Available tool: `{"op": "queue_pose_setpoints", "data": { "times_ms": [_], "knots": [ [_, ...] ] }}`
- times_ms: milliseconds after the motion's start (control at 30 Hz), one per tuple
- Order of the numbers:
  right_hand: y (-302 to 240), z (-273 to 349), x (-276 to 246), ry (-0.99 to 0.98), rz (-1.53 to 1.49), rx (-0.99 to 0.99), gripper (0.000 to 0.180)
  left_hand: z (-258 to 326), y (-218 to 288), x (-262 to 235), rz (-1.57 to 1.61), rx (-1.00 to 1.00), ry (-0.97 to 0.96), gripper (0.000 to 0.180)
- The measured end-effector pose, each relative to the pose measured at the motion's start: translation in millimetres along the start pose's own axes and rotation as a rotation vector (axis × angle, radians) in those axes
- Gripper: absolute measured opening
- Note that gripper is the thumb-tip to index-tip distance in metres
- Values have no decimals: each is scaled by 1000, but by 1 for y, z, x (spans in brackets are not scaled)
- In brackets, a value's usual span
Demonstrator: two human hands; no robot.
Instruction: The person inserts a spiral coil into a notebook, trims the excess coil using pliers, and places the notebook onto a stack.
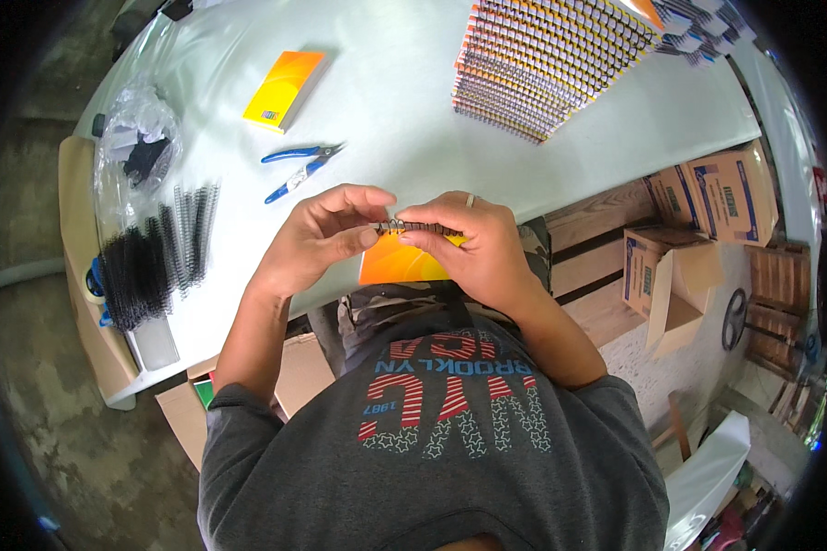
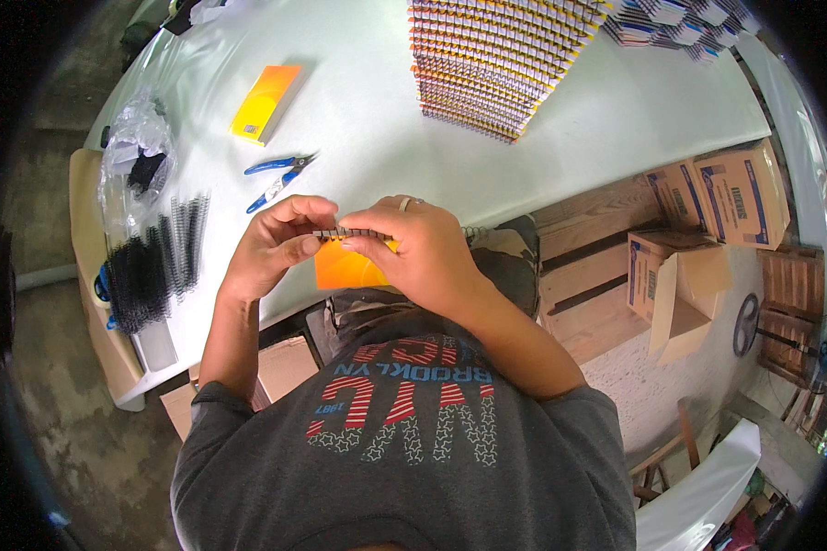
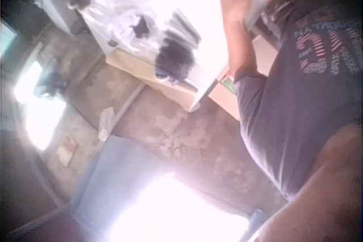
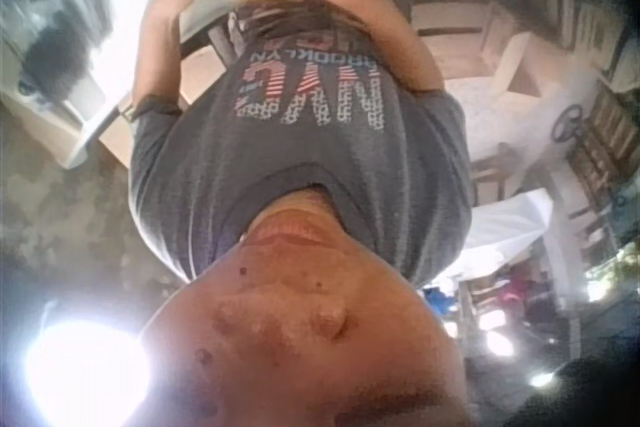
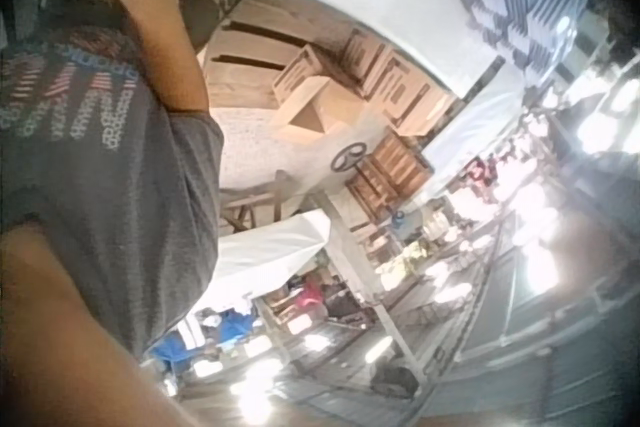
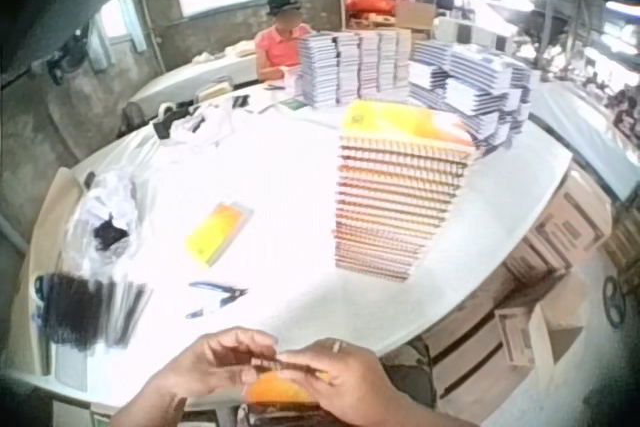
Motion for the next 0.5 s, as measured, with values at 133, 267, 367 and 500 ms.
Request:
{"op": "queue_pose_setpoints", "data": {
  "times_ms": [133, 267, 367, 500],
  "knots": [
    [5, -2, -4, 7, -102, 37, 18, 2, -2, 9, 105, 79, -81, 22],
    [9, -6, -20, 123, 167, -120, 24, 7, -9, -6, -170, 160, 133, 16],
    [49, -8, -31, 518, 16, -18, 28, 12, -7, -5, -118, 355, 305, 13],
    [43, -32, -34, 382, -340, 100, 26, 16, -36, 25, -73, 567, 215, 20]
  ]
}}
Point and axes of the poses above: each hand's wrist, its own z-axis away from the middle knuckle, its own x-axis out of the palm, y = z × x, the point moved 5 cm from there along -z, towards the middle knuckle, and after that the axes turned 6 degrees about -x, right-handed, at the moved point
